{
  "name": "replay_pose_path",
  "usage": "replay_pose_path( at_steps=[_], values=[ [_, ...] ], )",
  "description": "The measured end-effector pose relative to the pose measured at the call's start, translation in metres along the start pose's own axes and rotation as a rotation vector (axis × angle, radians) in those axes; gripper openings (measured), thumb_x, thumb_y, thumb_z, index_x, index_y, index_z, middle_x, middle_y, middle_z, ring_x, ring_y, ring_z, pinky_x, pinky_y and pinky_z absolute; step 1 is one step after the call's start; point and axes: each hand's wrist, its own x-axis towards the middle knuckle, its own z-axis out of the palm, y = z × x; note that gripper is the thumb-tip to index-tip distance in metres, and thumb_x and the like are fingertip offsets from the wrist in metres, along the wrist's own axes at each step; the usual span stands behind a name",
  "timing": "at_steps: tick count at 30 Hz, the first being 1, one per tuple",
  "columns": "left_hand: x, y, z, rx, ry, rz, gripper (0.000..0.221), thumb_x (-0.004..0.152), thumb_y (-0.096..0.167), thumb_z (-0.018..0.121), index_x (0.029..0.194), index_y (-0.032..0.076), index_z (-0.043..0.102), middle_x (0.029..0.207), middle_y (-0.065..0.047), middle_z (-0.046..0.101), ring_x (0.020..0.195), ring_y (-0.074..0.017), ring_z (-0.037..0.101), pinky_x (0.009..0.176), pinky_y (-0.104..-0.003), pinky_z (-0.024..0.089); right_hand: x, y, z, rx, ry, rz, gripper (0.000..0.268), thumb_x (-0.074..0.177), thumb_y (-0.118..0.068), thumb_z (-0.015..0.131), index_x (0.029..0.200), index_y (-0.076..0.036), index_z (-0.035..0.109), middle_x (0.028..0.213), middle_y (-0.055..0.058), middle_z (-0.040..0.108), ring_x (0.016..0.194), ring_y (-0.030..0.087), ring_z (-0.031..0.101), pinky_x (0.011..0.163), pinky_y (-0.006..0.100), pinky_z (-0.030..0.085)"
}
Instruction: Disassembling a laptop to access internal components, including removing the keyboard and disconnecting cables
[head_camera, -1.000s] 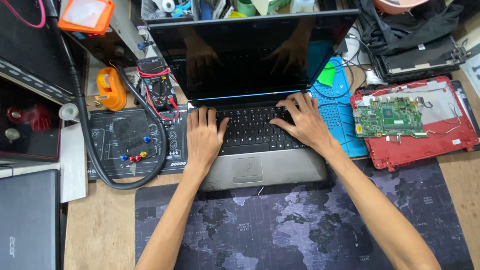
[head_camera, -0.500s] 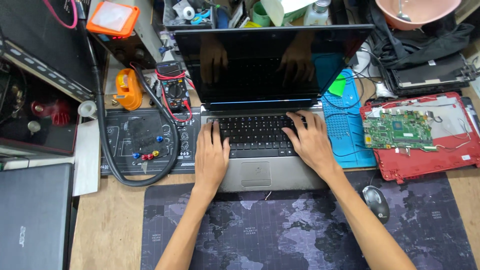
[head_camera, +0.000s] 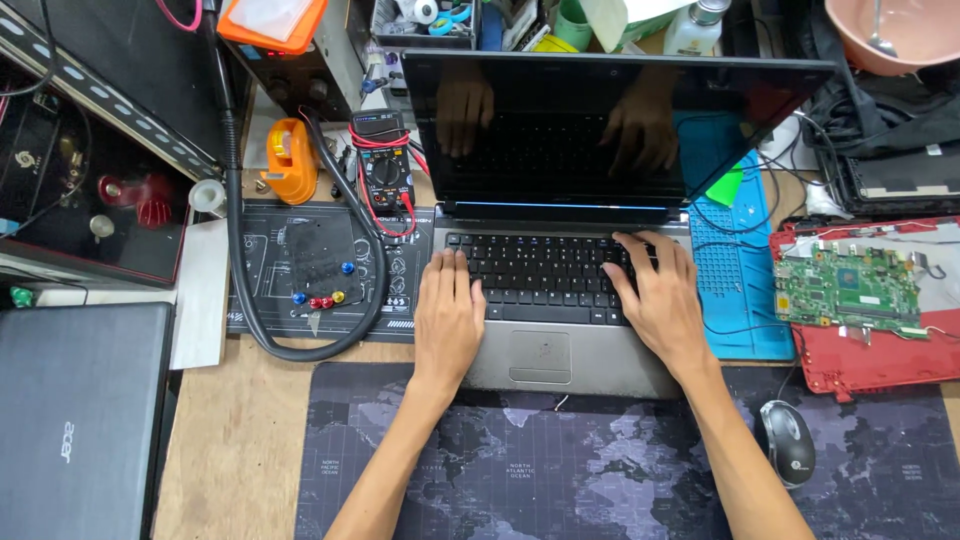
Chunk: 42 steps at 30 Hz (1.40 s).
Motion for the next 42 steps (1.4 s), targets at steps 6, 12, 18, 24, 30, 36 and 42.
replay_pose_path(
  at_steps=[6,12,18,24,30,36,42],
  values=[
    [0.003,0.0,-0.002,-0.052,-0.016,-0.009,0.039,0.103,0.015,0.051,0.134,-0.008,0.059,0.129,-0.026,0.061,0.13,-0.0362,0.056,0.115,-0.043,0.041,0.001,0.0,-0.002,0.023,-0.017,0.021,0.039,0.107,-0.049,0.053,0.139,-0.027,0.063,0.128,0.001,0.053,0.124,0.025,0.056,0.11,0.047,0.043],
    [0.004,-0.001,-0.005,-0.121,0.007,-0.005,0.036,0.101,0.011,0.053,0.13,-0.009,0.061,0.126,-0.026,0.062,0.128,-0.0369,0.056,0.114,-0.043,0.042,0.004,-0.003,-0.009,0.096,-0.043,0.039,0.039,0.108,-0.047,0.054,0.138,-0.024,0.064,0.126,0.003,0.051,0.124,0.027,0.055,0.11,0.05,0.04],
    [0.006,-0.002,0.004,-0.03,-0.014,0.012,0.037,0.1,0.018,0.055,0.126,-0.007,0.064,0.123,-0.026,0.064,0.125,-0.0358,0.058,0.114,-0.045,0.041,0.001,-0.001,-0.005,0.048,-0.027,0.025,0.039,0.108,-0.049,0.053,0.138,-0.027,0.063,0.127,0.001,0.05,0.126,0.024,0.054,0.111,0.046,0.039],
    [0.014,-0.009,0.036,0.1,-0.054,0.045,0.033,0.101,0.026,0.056,0.114,-0.002,0.067,0.109,-0.022,0.064,0.11,-0.0349,0.062,0.105,-0.045,0.045,0.002,-0.004,-0.005,0.032,0.001,0.019,0.038,0.106,-0.046,0.057,0.137,-0.025,0.064,0.125,0.003,0.053,0.123,0.026,0.056,0.108,0.048,0.042],
    [0.047,0.051,0.035,-0.094,-0.076,0.209,0.046,0.089,0.021,0.069,0.131,0.003,0.064,0.122,-0.021,0.065,0.123,-0.0392,0.061,0.11,-0.05,0.044,0.002,0.001,0.004,-0.016,0.054,-0.043,0.041,0.104,-0.043,0.057,0.138,-0.022,0.063,0.125,0.006,0.055,0.121,0.029,0.057,0.105,0.049,0.046],
    [0.064,0.085,0.061,-0.249,-0.1,0.249,0.042,0.089,0.018,0.066,0.13,0.005,0.063,0.11,-0.015,0.064,0.108,-0.0326,0.063,0.1,-0.044,0.049,0.0,0.0,0.004,0.015,0.041,-0.041,0.046,0.101,-0.039,0.061,0.141,-0.016,0.06,0.13,0.011,0.056,0.126,0.032,0.058,0.104,0.05,0.047],
    [0.059,0.082,0.06,-0.182,-0.09,0.281,0.038,0.094,0.02,0.062,0.129,0.006,0.064,0.115,-0.014,0.062,0.11,-0.0297,0.06,0.101,-0.041,0.047,-0.023,-0.032,-0.015,0.013,0.062,0.032,0.06,0.106,-0.035,0.055,0.153,0.0,0.043,0.151,0.027,0.045,0.142,0.041,0.045,0.112,0.058,0.039]
  ],
)
